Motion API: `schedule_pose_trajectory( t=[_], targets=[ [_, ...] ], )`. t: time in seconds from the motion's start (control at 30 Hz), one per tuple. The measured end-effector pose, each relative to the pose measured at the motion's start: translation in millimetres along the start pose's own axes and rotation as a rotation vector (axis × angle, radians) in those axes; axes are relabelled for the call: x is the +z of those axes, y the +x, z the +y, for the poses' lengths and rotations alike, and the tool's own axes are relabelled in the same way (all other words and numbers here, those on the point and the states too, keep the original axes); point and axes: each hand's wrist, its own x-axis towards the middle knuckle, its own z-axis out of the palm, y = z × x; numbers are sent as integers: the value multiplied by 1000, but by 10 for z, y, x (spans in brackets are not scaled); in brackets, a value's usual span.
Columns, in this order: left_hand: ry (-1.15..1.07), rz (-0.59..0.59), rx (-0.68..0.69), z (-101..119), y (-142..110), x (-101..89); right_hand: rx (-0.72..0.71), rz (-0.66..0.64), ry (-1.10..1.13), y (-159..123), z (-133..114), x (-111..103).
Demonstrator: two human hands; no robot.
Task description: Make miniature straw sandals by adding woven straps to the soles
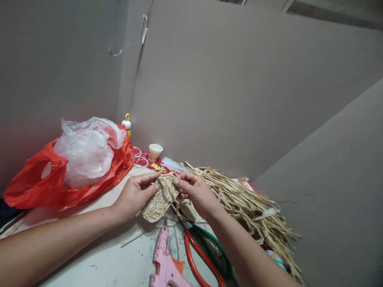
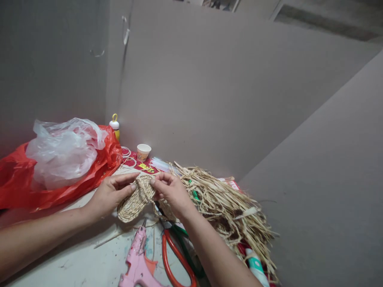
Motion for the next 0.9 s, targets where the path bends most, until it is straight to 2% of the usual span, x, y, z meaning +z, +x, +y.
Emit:
schedule_pose_trajectory(
  t=[0.17, 0.3, 0.43, 0.57, 0.7, 0.8, 0.9],
  targets=[
    [-171, 51, -119, -13, 13, 13, -18, -20, 42, 22, 26, 9],
    [-180, 44, -173, 45, 9, 26, -26, -55, 81, 4, 61, -7],
    [-156, 115, -124, 135, 65, -27, -46, -131, 50, -83, 144, -65],
    [-140, 181, -35, 221, 141, -105, -54, -236, -161, -149, 259, -123],
    [-156, 202, 19, 255, 182, -167, -98, -139, -329, -155, 192, -174],
    [-208, 192, 27, 253, 201, -203, -167, -53, -357, -175, -14, -235],
    [-265, 199, 20, 261, 210, -205, -274, -2, -503, -219, -202, -275]
  ],
)
